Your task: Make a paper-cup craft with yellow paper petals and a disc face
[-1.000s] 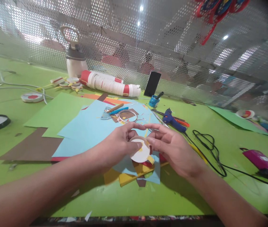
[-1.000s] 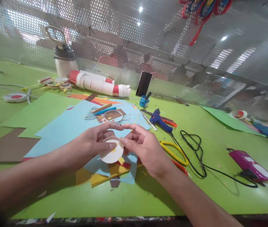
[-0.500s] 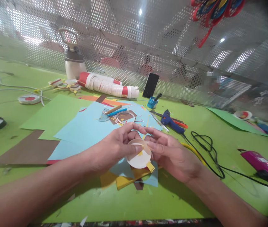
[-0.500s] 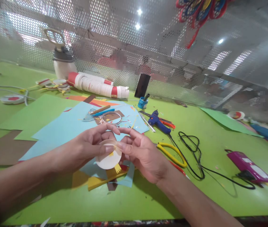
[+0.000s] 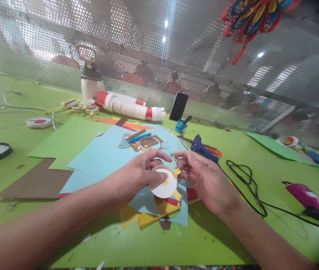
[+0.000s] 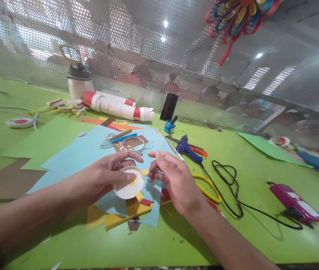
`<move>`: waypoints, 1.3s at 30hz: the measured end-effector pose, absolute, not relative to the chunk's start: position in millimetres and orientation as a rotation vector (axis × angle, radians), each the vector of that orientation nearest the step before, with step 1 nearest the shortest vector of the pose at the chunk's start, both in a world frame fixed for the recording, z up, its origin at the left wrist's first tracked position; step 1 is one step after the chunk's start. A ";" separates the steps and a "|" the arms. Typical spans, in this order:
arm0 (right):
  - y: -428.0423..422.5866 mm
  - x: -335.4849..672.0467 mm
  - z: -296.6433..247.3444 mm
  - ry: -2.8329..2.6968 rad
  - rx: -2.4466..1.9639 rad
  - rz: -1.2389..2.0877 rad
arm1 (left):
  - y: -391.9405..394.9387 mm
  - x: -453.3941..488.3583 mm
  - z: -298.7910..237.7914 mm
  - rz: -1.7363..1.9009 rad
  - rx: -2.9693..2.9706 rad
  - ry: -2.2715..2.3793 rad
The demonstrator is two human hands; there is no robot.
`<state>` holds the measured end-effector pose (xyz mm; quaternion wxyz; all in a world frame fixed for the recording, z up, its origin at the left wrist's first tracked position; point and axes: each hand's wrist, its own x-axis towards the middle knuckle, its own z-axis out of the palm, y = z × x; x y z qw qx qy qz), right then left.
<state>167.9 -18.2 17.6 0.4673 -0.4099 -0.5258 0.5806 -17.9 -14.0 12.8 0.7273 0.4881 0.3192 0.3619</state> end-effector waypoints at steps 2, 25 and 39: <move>-21.2 169.6 19.1 -1.426 -1.019 1.201 | -13.1 -16.5 12.7 0.802 1.116 0.766; -28.2 162.5 20.8 -1.586 -1.266 1.392 | -14.2 -14.1 10.7 0.684 1.350 0.848; -19.6 164.6 15.9 -1.163 -1.144 1.615 | -13.8 -11.9 7.7 0.755 1.044 0.828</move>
